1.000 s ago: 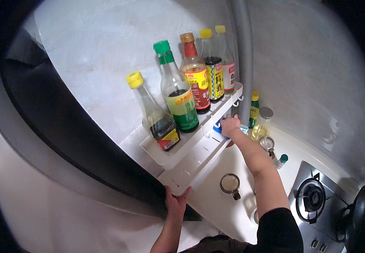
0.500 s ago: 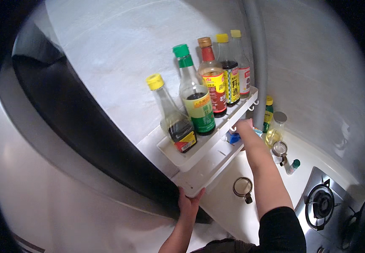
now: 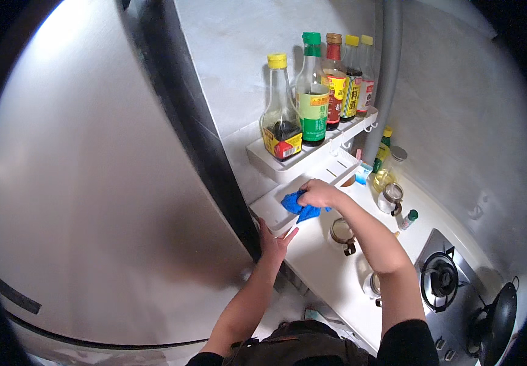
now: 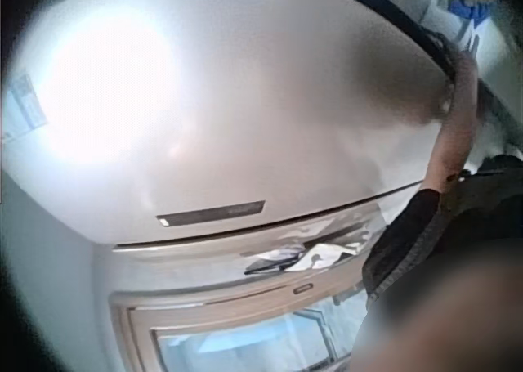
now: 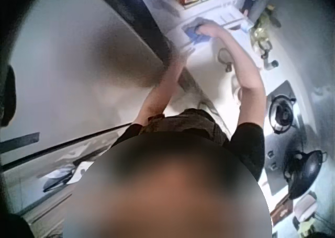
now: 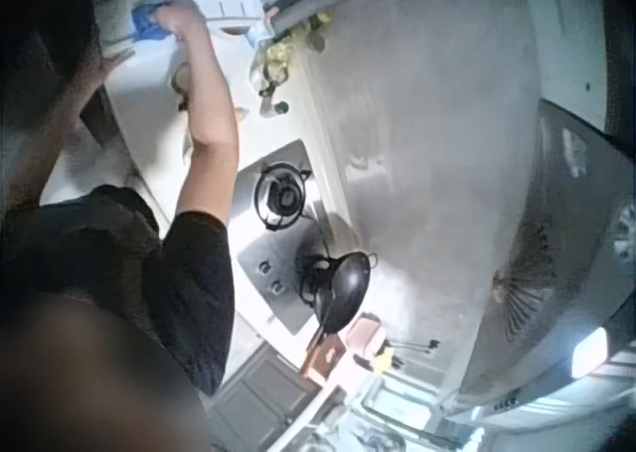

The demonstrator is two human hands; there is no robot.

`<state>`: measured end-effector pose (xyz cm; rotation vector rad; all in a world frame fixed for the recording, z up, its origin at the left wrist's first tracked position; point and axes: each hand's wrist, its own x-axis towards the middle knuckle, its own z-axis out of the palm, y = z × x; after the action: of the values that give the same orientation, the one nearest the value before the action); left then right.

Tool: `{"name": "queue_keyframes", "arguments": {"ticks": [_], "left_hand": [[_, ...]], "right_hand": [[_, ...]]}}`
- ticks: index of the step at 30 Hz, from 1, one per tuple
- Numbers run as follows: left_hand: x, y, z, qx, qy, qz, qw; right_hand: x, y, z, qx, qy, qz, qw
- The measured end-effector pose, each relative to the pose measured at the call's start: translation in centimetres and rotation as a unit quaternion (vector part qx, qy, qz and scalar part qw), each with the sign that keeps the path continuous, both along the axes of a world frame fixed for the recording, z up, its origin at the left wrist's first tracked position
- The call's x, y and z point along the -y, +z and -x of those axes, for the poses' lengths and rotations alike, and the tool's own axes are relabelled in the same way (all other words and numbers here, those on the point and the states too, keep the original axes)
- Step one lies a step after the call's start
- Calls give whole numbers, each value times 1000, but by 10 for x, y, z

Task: The person cleans a white plastic spice rack with a blue cloth, then places it on the countertop. They move several glass jars and bottles of condiments onto the rack and wipe the countertop surface.

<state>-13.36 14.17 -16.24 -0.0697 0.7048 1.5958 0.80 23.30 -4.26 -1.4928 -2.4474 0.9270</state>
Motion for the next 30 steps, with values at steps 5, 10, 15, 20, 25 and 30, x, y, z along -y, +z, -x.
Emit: {"name": "queue_keyframes", "arguments": {"ticks": [5, 10, 15, 20, 25, 30], "left_hand": [[47, -3, -10, -9, -39, 63, 997], [105, -54, -8, -201, -221, -122, 947], [145, -41, -14, -190, -243, 73, 948], [171, -29, -31, -205, -273, 101, 935], [180, -22, -58, -192, -261, 107, 940], [169, -21, -50, -253, -202, 90, 942]], "right_hand": [[97, 13, -18, -105, -4, -11, 994], [184, -3, -45, -277, 50, 81, 956], [265, -31, -96, -378, -14, 220, 899], [335, -51, -176, -488, -119, 246, 829], [387, -66, -235, -453, -297, 141, 829], [417, -108, -272, -182, -453, -119, 865]]}}
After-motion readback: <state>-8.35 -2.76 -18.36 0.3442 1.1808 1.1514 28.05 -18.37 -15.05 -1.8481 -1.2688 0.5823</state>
